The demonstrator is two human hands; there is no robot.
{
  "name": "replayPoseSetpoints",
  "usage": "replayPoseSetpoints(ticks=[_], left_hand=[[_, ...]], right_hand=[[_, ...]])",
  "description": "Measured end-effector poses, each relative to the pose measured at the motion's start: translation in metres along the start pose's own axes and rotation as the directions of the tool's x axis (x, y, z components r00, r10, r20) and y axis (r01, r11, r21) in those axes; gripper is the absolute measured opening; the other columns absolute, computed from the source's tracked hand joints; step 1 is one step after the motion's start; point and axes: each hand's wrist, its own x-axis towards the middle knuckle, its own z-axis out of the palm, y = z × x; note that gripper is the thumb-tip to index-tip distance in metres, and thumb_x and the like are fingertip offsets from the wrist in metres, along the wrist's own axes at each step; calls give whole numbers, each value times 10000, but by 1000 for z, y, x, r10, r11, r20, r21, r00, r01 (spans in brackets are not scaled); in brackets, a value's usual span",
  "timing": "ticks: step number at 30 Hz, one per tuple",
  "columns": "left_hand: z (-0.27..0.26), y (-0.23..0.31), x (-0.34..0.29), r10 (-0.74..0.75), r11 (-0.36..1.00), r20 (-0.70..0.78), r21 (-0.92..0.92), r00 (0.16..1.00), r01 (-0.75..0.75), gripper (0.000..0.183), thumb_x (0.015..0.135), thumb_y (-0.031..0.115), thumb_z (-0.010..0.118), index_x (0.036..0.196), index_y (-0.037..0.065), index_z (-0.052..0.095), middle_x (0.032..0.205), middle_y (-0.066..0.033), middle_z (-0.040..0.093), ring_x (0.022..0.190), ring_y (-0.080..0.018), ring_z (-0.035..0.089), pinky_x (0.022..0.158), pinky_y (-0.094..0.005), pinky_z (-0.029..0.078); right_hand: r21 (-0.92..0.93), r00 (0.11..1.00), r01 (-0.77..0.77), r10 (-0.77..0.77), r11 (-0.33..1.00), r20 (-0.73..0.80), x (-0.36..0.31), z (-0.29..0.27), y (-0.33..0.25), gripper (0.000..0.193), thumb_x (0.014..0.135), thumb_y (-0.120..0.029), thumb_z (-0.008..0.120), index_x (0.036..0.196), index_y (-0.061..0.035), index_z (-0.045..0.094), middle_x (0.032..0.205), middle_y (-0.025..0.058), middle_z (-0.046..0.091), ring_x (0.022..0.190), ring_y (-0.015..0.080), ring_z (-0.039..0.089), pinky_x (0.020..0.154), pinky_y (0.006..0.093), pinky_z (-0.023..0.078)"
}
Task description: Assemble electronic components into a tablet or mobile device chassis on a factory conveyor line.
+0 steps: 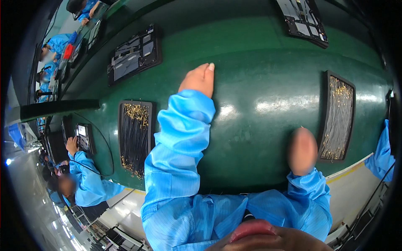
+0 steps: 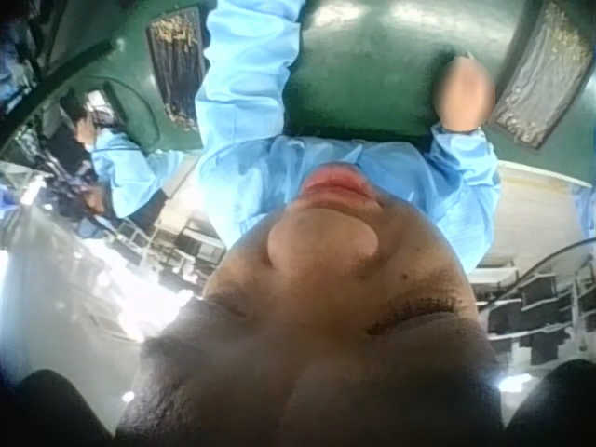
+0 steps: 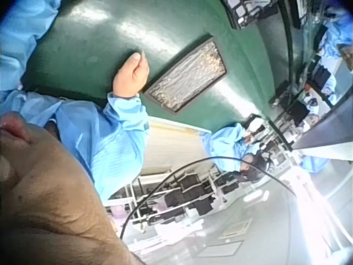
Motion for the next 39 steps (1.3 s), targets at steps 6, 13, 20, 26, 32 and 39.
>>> replayPoseSetpoints(ticks=[6, 13, 20, 26, 32, 39], left_hand=[[22, 11, -46, 264, 929, -97, 293, 960, -226, 262, 768, 248, 492, 862, 20, 579, 879, -152, 564, 853, -285, 517, 798, -360, 368], [24, 3, -76, 452, 848, -92, 354, 887, -395, 201, 721, 170, 564, 855, 21, 568, 867, -149, 551, 866, -296, 494, 847, -395, 331], [34, 6, -76, 363, 878, -106, 370, 926, -302, 199, 695, 155, 593, 844, 25, 566, 895, -143, 531, 903, -327, 454, 834, -398, 341], [22, 10, -78, 355, 861, -121, 428, 927, -274, 190, 698, 150, 585, 839, 24, 567, 878, -136, 532, 883, -317, 466, 835, -406, 342], [29, 5, -73, 424, 844, -89, 400, 901, -358, 191, 731, 174, 560, 853, 27, 564, 870, -128, 538, 854, -273, 492, 817, -394, 360], [6, 34, -83, -192, -62, 550, -833, 813, 549, 466, 801, 416, 408, 1073, 38, 412, 910, -132, 529, 842, -249, 518, 702, -355, 450]], right_hand=[[203, 951, -142, 76, 969, 300, 27, 46, -15, 310, 800, -224, 493, 1022, -8, 474, 592, -2, 468, 476, 57, 422, 412, 192, 349], [466, 859, -456, 238, 758, 453, 106, 100, -72, 395, 794, -244, 454, 1089, 7, 378, 964, 86, 472, 614, 147, 470, 467, 239, 397], [835, 856, -412, 470, 364, 217, 206, 95, -77, 332, 807, -273, 427, 1030, -38, 353, 959, 89, 427, 682, 216, 484, 436, 241, 406], [887, 910, -296, 386, 354, 150, 237, 103, -88, 282, 769, -372, 483, 880, -113, 471, 803, 30, 471, 675, 145, 440, 514, 217, 404], [744, 897, -434, 318, 507, 307, 213, 102, -85, 202, 755, -282, 516, 816, -110, 430, 672, 38, 454, 525, 174, 426, 393, 264, 355], [300, 401, -867, 200, 398, 894, 6, 99, -64, 317, 764, -407, 480, 859, -105, 484, 644, 5, 492, 474, 106, 433, 388, 223, 338]])
